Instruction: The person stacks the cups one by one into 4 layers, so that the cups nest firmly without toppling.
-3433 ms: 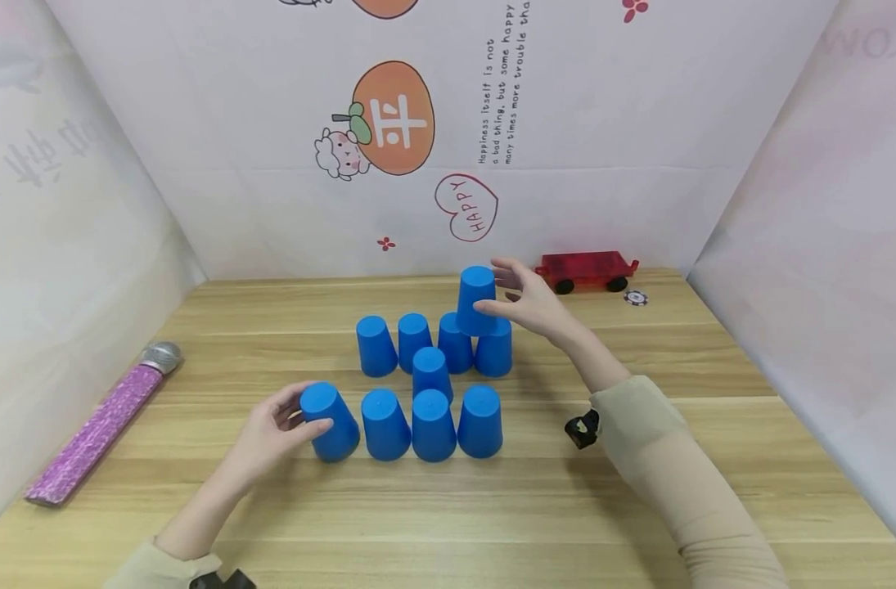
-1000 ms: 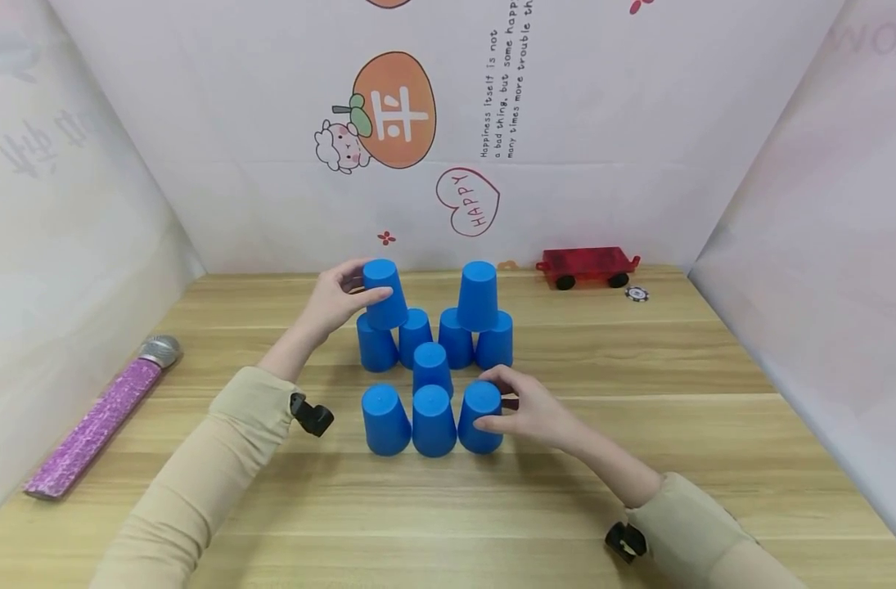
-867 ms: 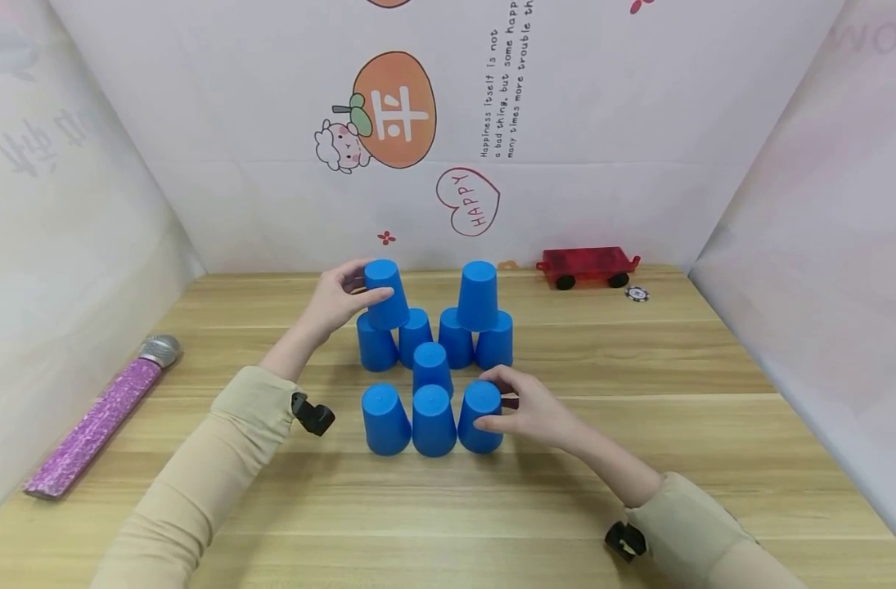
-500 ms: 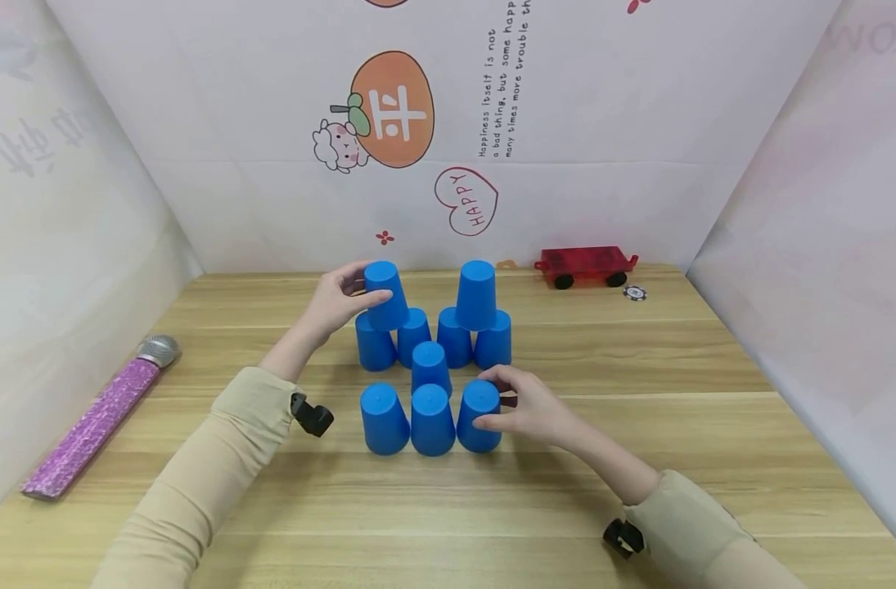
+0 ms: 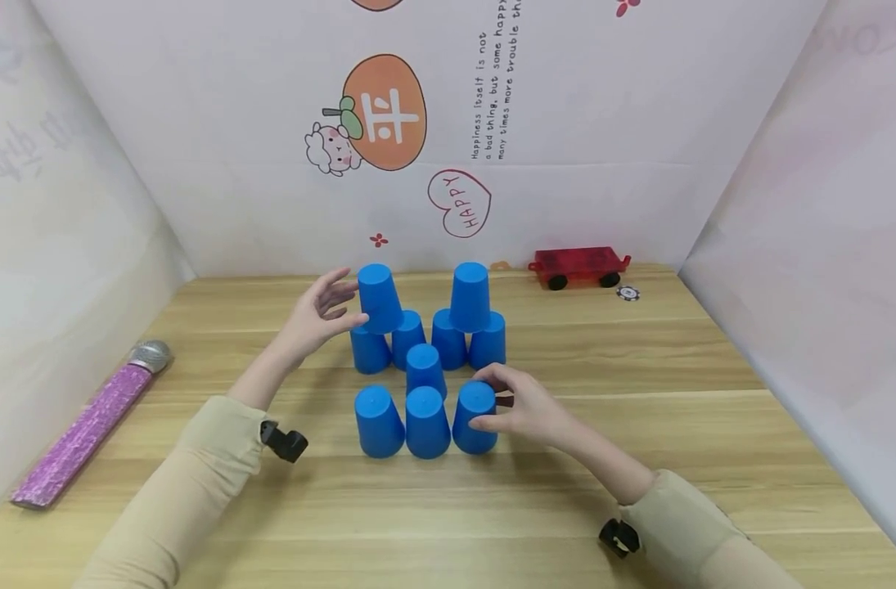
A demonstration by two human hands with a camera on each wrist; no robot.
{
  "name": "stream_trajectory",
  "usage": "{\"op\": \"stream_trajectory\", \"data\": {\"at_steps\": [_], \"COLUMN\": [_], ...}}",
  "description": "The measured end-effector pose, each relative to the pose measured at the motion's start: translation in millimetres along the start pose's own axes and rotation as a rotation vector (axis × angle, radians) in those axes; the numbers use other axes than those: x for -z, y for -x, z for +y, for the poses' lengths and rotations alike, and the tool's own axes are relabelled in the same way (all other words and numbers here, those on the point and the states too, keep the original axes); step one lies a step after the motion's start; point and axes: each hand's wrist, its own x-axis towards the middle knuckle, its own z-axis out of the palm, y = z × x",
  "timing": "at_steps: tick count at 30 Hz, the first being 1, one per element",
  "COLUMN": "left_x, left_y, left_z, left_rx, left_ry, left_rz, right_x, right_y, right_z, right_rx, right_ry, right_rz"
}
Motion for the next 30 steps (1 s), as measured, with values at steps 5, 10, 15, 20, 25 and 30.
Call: {"op": "stream_trajectory", "data": {"at_steps": [5,10,15,20,25,30], "left_x": [3.1,6.5,8.7,10.1,12.8,12.9], "left_y": [17.0,31.4,50.4,65.7,75.0,82.7], "left_z": [-8.6,-9.0,-5.4,-10.3,-12.7,-15.3], "left_rx": [-0.011,-0.058,-0.036,-0.019,-0.025,-0.029], "left_ry": [0.053,0.108,0.094,0.090,0.085,0.091], "left_rz": [0.018,0.027,0.015,0.005,-0.005,-0.014], "right_x": [1,6,15,27,38,49], "right_y": [1.8,4.4,8.0,12.2,15.5,18.4], "right_z": [1,3,3,1,-2,-11], "right_rx": [-0.003,0.000,-0.007,-0.027,-0.029,-0.026], "right_ry": [-0.002,-0.001,-0.004,0.019,0.045,0.069], "right_rz": [0.020,0.053,0.080,0.115,0.154,0.183]}}
